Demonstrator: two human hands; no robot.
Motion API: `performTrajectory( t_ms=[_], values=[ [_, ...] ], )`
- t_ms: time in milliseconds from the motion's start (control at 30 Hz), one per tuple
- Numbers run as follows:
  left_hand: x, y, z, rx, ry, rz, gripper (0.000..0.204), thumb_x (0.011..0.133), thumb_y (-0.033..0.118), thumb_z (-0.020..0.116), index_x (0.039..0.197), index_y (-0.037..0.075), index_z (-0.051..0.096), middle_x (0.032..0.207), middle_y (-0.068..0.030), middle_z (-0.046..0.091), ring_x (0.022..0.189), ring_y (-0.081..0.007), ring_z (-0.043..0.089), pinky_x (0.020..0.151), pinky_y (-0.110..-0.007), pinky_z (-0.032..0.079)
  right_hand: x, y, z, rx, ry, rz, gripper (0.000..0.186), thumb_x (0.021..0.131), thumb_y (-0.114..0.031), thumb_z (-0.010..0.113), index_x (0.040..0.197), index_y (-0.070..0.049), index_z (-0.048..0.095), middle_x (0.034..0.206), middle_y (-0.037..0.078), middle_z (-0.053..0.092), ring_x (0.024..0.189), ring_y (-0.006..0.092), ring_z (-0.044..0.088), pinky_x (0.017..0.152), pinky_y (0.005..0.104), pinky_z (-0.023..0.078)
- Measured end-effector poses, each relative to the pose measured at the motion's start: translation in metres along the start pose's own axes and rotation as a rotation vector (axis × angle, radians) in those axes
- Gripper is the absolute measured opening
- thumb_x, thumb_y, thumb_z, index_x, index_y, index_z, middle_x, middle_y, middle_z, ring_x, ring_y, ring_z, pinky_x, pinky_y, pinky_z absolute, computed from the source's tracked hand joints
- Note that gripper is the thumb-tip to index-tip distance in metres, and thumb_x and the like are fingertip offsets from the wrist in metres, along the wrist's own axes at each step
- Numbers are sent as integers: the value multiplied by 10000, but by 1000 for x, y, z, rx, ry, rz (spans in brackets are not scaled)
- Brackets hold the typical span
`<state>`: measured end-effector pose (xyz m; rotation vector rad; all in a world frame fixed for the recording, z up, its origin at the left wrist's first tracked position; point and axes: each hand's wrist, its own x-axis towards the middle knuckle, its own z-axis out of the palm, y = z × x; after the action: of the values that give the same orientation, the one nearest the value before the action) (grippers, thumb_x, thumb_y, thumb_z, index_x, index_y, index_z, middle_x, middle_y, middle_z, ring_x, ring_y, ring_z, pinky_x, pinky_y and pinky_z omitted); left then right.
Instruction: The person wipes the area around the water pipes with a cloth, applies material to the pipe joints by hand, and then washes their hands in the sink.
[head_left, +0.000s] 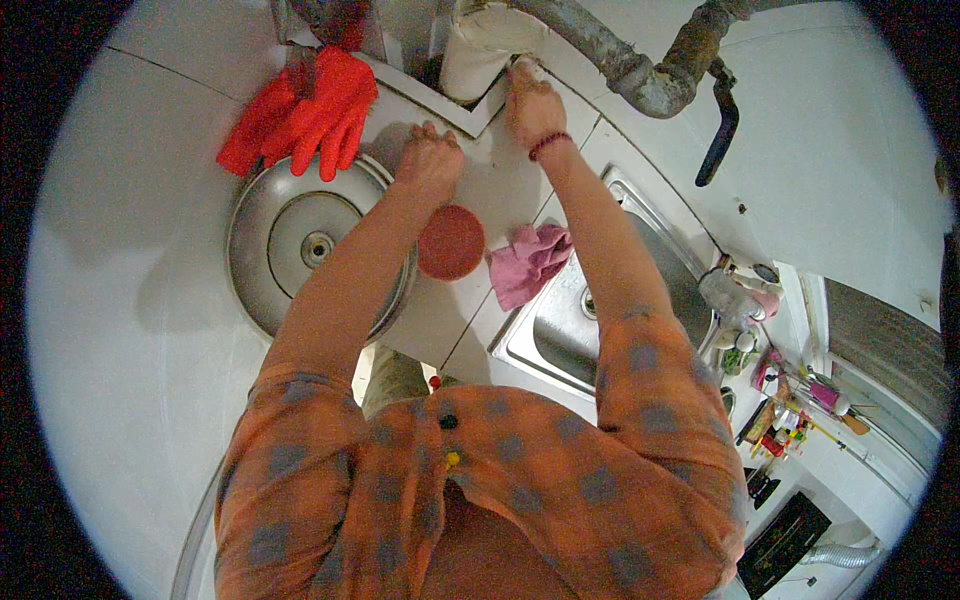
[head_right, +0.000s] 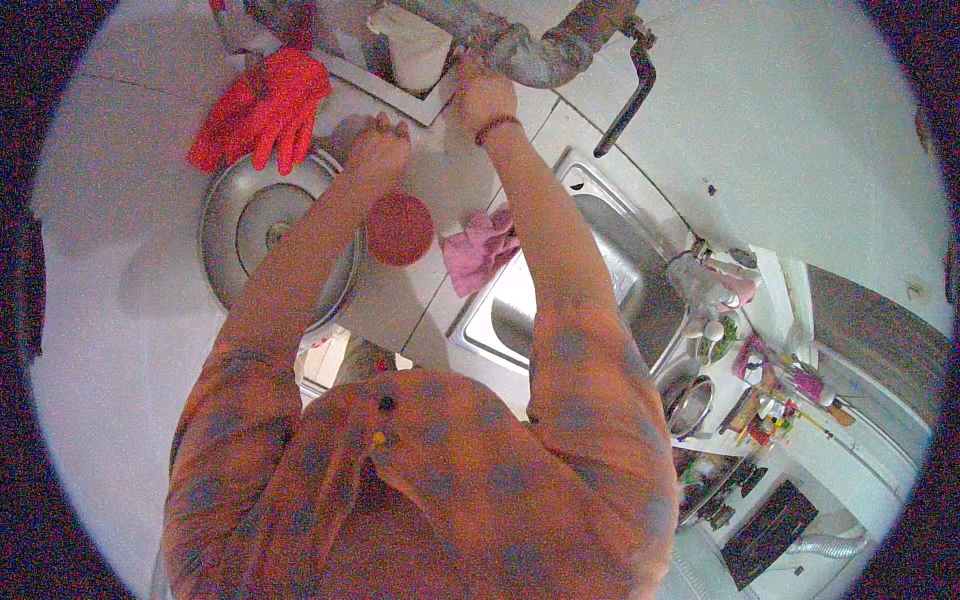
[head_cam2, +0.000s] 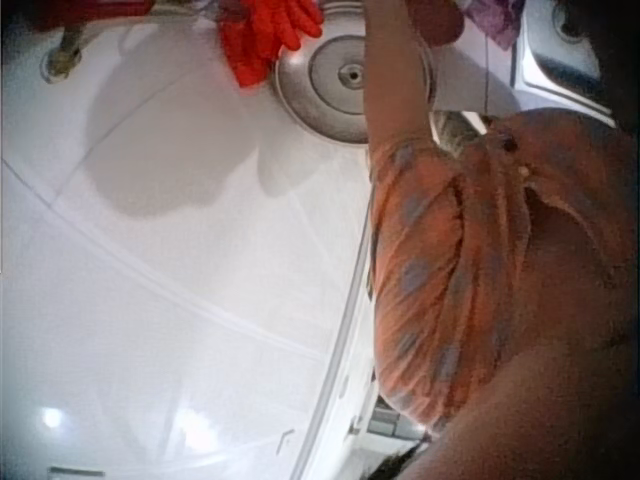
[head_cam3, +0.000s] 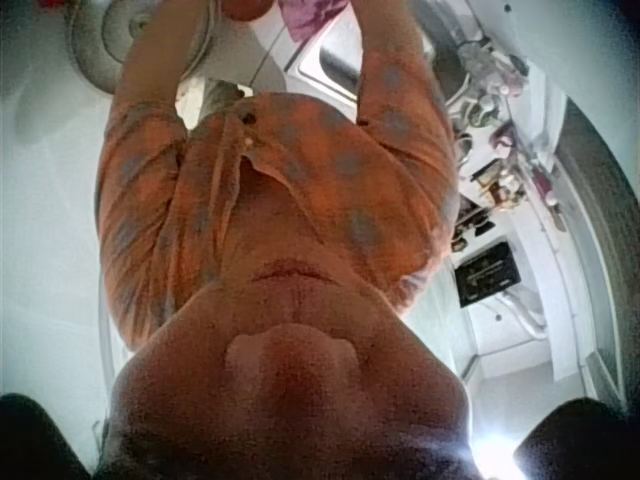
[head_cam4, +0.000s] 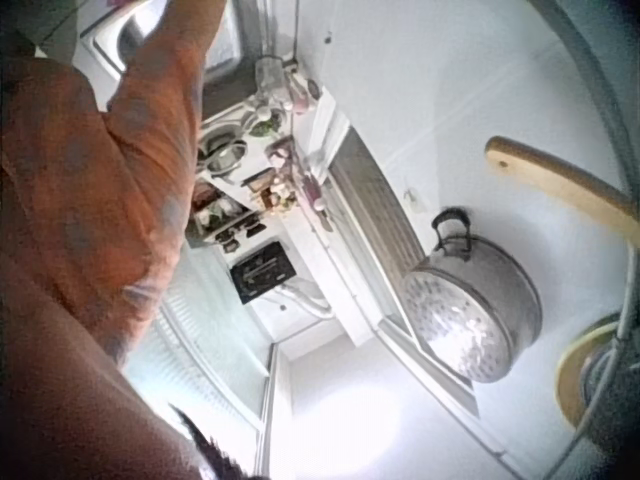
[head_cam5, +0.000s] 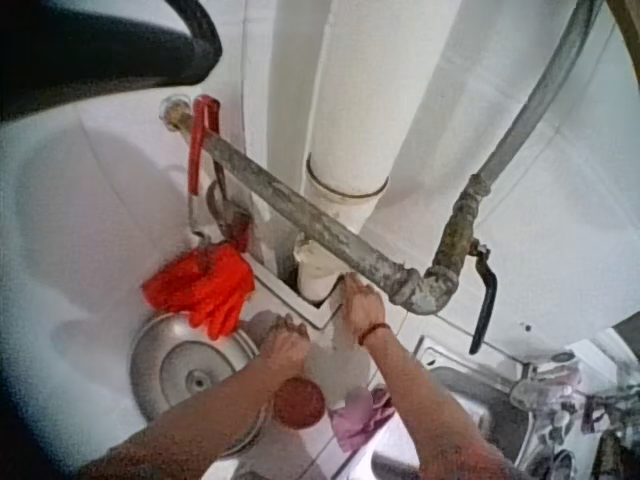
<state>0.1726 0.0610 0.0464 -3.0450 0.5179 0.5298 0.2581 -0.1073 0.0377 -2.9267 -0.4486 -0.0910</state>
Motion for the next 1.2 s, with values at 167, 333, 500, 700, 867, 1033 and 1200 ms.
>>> performTrajectory(
  t_ms=[167,333,500,700,867,1033,1200],
  values=[
    [9,0,25,31,146,-57,388,777,103,565,1141,-28,537,1220,-257,501,1169,-346,476,922,-436,428,22,14,6,-43,-64,43,412,827,-150,452,1230,-65,474,1248,131,516,977,342,567,862,418,458],
    [3,9,-56,-256,-220,-7,322,784,87,527,1081,-36,557,1225,-236,502,1159,-323,487,898,-411,438,-7,-6,0,28,-48,-39,393,861,-153,403,1238,-60,466,1280,137,490,993,339,572,864,424,462],
    [32,25,-23,-229,235,131,332,773,76,507,1078,-53,534,1223,-227,499,1182,-322,458,936,-399,405,14,3,-14,32,-210,88,426,867,-184,401,1287,-122,420,1354,75,419,1058,314,550,842,409,479],
    [69,25,26,-166,585,230,295,778,57,474,1037,-73,531,1185,-233,513,1169,-334,465,970,-392,399,3,8,8,7,-3,1,439,866,-227,408,1299,-152,408,1351,60,426,1044,308,559,829,407,483],
    [64,26,10,-177,462,212,287,782,77,476,1022,-68,543,1170,-236,519,1130,-326,499,913,-385,452,8,-3,-30,-65,-247,73,430,859,-211,417,1288,-185,406,1313,71,463,987,323,586,816,434,480],
    [57,29,-12,-303,306,191,309,774,67,484,1049,-64,536,1168,-221,519,1085,-322,528,887,-394,468,10,0,-16,67,-129,169,432,875,-231,386,1305,-191,384,1399,25,361,1028,309,571,832,430,475],
    [67,24,6,-289,383,212,334,751,22,510,1074,-60,523,1170,-217,515,1125,-327,495,906,-401,456,3,10,14,-26,28,122,447,879,-243,379,1319,-163,378,1404,37,357,1040,297,568,848,420,472]
  ],
)
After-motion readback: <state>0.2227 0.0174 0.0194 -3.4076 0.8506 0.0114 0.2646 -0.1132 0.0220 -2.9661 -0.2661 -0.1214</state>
